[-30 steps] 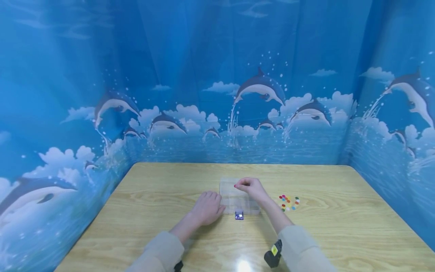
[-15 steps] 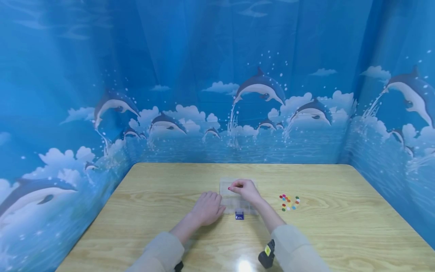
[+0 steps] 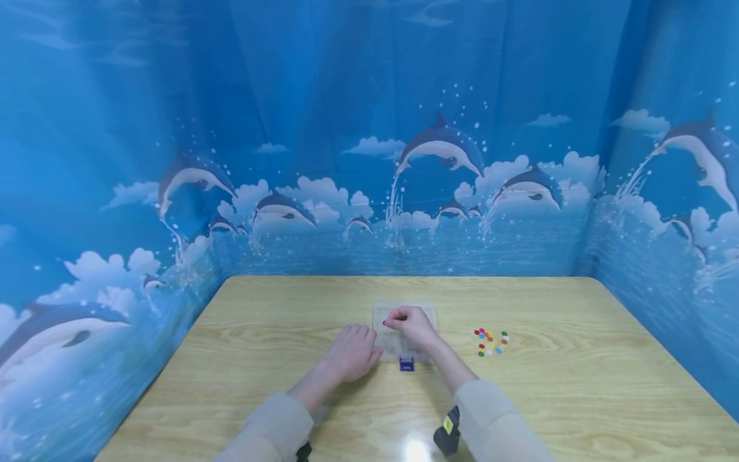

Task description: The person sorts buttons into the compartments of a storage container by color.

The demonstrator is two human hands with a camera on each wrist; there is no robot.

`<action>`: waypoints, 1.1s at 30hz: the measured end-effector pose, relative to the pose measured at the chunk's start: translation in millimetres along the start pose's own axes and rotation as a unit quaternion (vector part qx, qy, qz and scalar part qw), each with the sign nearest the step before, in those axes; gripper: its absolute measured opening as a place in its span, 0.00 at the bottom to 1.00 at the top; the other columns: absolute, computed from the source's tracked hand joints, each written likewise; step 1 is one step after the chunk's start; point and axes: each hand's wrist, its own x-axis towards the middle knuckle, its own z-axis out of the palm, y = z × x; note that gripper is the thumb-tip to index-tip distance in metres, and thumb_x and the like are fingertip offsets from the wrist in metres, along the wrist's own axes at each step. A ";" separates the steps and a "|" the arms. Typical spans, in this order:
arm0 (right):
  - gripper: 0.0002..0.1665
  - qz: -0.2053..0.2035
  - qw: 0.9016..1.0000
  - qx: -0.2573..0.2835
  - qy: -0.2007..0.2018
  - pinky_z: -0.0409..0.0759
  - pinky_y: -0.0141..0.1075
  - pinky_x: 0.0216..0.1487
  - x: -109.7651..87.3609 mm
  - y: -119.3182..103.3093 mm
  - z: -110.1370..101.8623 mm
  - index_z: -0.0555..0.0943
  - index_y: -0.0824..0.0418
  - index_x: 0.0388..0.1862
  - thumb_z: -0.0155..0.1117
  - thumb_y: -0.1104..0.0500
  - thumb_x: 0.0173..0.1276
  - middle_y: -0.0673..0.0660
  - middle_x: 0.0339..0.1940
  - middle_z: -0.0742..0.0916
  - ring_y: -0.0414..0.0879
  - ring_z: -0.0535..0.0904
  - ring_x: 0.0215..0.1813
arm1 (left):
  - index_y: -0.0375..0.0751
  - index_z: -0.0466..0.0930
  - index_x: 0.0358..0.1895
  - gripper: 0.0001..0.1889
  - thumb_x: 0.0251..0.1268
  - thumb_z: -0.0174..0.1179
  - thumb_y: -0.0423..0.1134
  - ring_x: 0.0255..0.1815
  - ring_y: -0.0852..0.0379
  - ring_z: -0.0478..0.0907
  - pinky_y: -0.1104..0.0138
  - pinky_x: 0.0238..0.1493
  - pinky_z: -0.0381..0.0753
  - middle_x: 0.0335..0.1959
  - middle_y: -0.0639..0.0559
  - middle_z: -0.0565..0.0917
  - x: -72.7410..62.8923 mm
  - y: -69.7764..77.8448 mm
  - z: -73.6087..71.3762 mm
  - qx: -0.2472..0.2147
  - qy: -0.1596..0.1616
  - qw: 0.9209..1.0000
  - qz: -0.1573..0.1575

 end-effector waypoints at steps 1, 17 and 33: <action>0.04 0.004 1.000 0.001 -0.001 0.74 0.33 0.37 -0.3 -0.5 0.3 0.80 0.68 0.29 0.64 0.66 0.60 0.51 0.28 0.83 0.42 0.75 0.33 | 0.37 0.72 0.45 0.20 0.70 0.44 0.52 0.46 0.51 0.72 0.59 0.53 0.71 0.40 0.47 0.76 0.1 0.0 -0.1 0.000 0.001 1.000 0.001; 0.02 0.026 0.999 -0.015 -0.011 0.74 0.34 0.37 -1.0 0.4 4.1 0.81 0.65 0.31 0.63 0.66 0.61 0.51 0.28 0.83 0.43 0.75 0.34 | 0.38 0.72 0.42 0.18 0.70 0.45 0.52 0.45 0.51 0.72 0.60 0.51 0.71 0.38 0.48 0.76 0.1 -0.6 0.7 0.002 0.010 1.000 0.006; 0.06 0.030 0.999 -0.022 0.033 0.77 0.42 0.45 -2.8 5.9 -23.1 0.82 0.68 0.35 0.63 0.65 0.60 0.56 0.34 0.85 0.49 0.78 0.40 | 0.36 0.73 0.47 0.21 0.71 0.42 0.52 0.49 0.50 0.72 0.58 0.55 0.70 0.42 0.45 0.76 -0.2 1.8 -2.6 -0.007 -0.002 1.000 -0.005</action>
